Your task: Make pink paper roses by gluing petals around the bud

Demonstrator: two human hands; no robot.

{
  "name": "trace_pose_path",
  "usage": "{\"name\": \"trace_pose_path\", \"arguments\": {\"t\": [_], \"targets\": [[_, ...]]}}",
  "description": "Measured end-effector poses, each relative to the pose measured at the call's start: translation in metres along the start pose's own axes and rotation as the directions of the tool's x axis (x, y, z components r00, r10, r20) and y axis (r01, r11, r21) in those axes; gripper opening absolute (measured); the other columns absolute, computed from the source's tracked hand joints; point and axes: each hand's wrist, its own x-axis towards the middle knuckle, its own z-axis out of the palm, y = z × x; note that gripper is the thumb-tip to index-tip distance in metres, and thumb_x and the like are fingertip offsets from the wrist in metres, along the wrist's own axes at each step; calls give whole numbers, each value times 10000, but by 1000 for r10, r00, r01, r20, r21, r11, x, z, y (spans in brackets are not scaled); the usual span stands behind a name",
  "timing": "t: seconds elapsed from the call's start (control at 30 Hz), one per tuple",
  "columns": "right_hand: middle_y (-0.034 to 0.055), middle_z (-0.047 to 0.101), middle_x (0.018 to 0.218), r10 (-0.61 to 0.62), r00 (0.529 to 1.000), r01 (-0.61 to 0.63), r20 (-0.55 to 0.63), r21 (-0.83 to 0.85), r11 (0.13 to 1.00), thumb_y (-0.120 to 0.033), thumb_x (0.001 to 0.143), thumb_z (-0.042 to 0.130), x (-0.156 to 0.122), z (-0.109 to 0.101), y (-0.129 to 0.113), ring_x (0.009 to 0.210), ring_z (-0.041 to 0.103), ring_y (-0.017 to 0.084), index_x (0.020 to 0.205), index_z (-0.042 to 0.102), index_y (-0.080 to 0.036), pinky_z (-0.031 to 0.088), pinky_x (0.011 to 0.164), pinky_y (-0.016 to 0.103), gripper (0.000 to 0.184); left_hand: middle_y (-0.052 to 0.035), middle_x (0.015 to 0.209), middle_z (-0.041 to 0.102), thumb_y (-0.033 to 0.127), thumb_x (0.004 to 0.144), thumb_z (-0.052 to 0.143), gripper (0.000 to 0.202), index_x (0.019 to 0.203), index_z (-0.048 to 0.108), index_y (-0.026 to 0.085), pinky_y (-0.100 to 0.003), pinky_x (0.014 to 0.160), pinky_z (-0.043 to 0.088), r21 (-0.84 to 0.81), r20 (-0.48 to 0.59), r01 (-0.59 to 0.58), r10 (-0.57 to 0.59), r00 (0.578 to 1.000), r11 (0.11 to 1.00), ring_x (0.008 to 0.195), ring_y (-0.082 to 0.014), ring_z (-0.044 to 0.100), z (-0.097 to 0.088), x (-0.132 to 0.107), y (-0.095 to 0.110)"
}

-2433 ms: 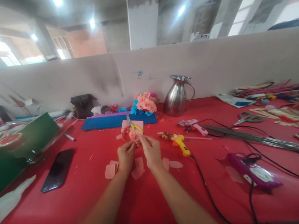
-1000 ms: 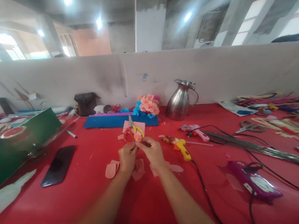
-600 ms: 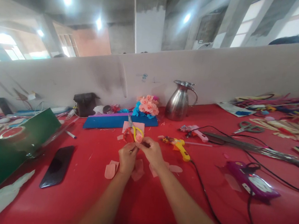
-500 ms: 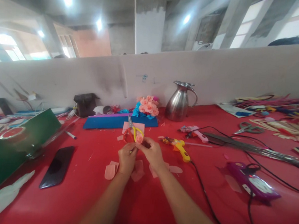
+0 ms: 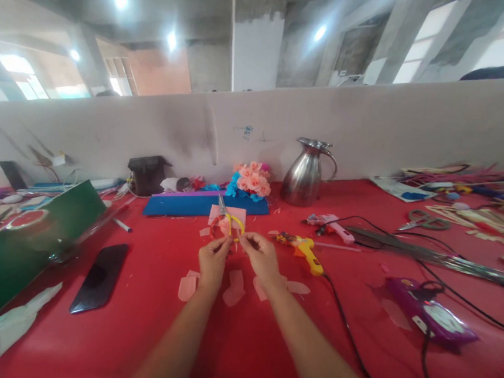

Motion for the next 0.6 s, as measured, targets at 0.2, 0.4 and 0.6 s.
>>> {"name": "trace_pose_path", "arguments": {"t": [0.2,0.4,0.6], "targets": [[-17,514,547,4,1000,-4,-21,33,999,-487,733,572,-2,2,-2,524,459,115,586,543,-178,370,529,246,343,-27,682,684,392,705,628,299,815,732,134,-208,554,423,21,14,-63,63,998,998,576,-108,543,0,-1,-2],[45,671,775,-20,1000,20,2,9,1000,-400,655,682,-2,4,0,701,589,180,796,649,-178,458,671,299,265,-50,754,707,327,705,620,248,829,724,139,-231,600,458,21,2,-82,82,997,996,672,-147,607,0,-1,-2],[50,696,835,17,1000,-17,-1,15,1000,-390,663,666,-1,3,2,777,612,202,825,682,-190,469,740,330,258,-45,741,704,312,730,592,216,801,720,154,-245,634,471,57,17,-140,140,990,988,668,-144,611,1,-4,-1]]}}
